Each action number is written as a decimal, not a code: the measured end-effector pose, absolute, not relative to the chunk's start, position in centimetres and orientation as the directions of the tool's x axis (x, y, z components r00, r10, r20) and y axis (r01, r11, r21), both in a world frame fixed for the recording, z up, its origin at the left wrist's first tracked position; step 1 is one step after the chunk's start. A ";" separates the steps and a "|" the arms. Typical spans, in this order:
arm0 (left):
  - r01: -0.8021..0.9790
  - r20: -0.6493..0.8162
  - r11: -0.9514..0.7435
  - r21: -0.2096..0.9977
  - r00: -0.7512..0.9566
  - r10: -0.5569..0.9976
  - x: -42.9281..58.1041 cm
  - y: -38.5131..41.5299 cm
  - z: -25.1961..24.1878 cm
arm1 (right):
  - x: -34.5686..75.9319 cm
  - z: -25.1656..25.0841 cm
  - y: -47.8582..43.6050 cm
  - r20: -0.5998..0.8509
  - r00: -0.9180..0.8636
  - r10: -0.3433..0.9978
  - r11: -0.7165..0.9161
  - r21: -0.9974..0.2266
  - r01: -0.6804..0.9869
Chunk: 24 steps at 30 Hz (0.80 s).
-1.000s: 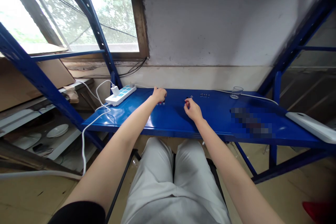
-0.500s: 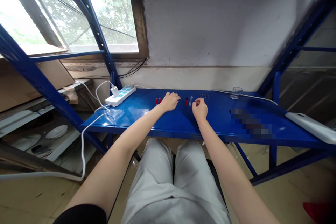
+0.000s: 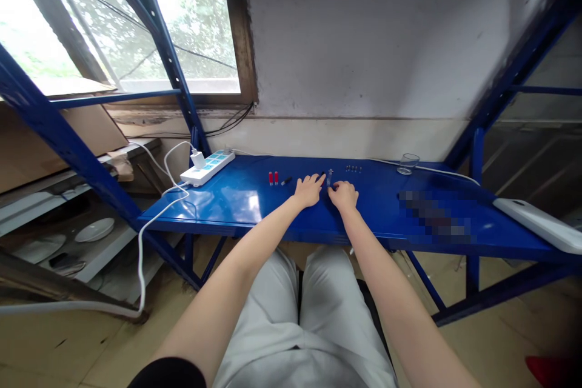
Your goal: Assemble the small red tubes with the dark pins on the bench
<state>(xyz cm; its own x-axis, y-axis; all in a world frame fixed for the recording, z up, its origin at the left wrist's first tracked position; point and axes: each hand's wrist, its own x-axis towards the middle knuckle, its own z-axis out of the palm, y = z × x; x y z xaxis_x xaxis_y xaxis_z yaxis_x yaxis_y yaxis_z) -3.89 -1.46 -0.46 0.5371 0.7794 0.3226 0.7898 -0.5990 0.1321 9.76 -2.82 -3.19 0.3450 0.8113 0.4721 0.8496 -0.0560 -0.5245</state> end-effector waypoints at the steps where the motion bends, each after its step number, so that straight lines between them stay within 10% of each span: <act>1: 0.793 0.338 -0.591 0.149 0.521 0.784 -3.7 -1.4 -0.5 | 9.8 -3.3 -2.7 0.488 0.340 0.804 -0.049 -0.516 0.855; 24: 0.375 0.599 -0.539 0.754 -0.057 0.799 -5.7 -3.4 -1.3 | 9.2 -1.7 -1.0 0.267 0.373 0.889 -0.196 -0.514 0.835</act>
